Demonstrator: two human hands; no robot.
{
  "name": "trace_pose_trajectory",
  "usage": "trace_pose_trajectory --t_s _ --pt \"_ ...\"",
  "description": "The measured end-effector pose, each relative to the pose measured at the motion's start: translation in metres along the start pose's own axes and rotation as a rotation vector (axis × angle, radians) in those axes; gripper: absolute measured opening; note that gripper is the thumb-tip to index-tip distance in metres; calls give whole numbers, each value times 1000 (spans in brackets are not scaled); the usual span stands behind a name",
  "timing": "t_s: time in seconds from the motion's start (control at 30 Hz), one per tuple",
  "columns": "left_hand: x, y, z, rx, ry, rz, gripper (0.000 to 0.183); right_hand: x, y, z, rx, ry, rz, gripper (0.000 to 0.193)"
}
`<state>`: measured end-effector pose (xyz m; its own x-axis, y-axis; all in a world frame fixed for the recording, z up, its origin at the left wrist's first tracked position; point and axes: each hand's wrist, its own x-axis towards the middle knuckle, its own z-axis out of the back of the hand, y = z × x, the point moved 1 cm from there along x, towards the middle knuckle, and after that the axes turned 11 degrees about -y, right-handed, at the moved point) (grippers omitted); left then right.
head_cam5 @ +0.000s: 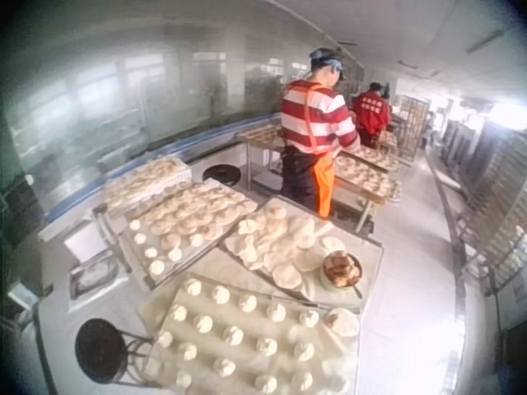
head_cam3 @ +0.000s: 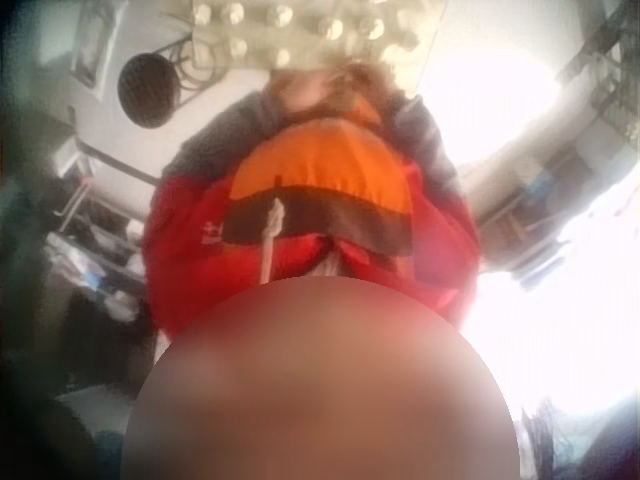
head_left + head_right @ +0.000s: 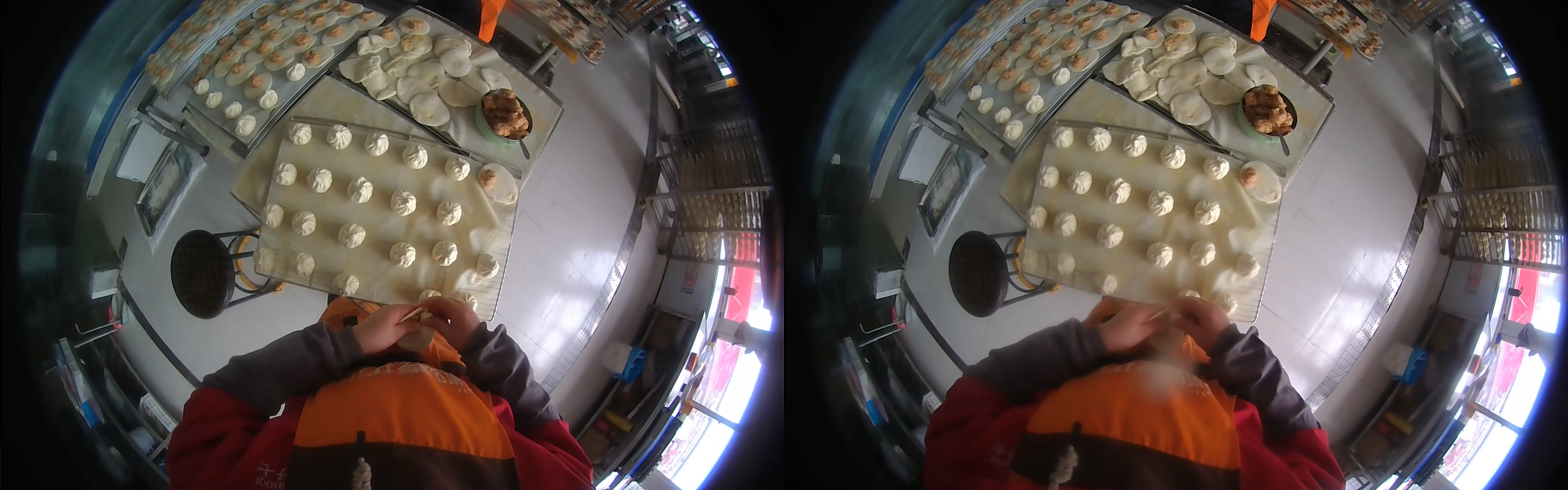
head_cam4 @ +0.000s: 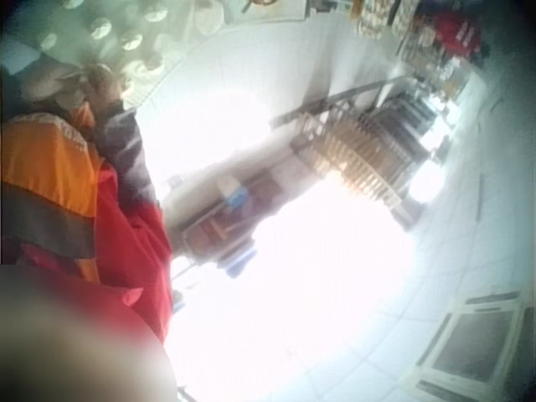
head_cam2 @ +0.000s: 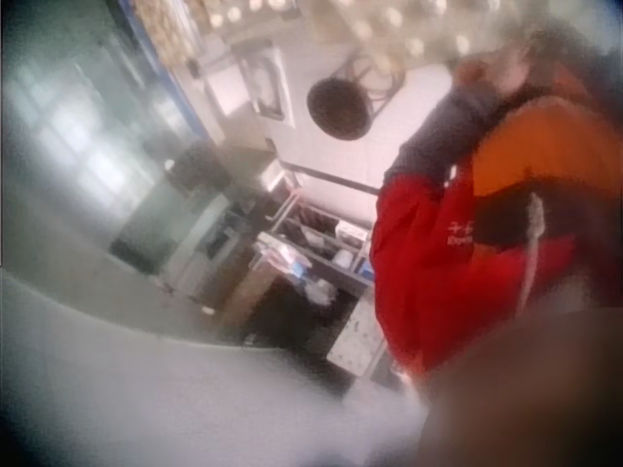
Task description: The person assembles buns by placing filling onto dough discs, folding and pleating them into buns, and arranging them on trays. The person then carries a tray of finished buns to a large oven and places it inside.
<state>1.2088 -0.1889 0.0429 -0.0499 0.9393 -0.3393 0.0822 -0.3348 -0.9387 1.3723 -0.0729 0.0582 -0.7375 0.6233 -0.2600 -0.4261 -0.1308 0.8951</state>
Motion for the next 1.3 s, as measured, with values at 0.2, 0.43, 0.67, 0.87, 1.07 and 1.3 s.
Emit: trace_pose_trajectory --t_s 0.2,0.43,0.67,0.87,1.07,1.3 --pt "4 3 3 -303 85 490 22 4 -1 -5 -141 -30 248 19" --pt "2 2 14 -516 43 342 29 16 7 -7 -256 -30 281 20" --pt "-10 23 11 -257 -91 81 22 18 23 -16 -252 0 260 21" --pt "3 28 22 -340 209 237 24 27 23 -26 -308 69 476 19" --pt "-5 33 18 -622 -31 357 31 35 23 -23 -470 59 492 18" --pt "-6 33 11 -178 -118 -219 34 33 32 -18 -356 54 412 18"
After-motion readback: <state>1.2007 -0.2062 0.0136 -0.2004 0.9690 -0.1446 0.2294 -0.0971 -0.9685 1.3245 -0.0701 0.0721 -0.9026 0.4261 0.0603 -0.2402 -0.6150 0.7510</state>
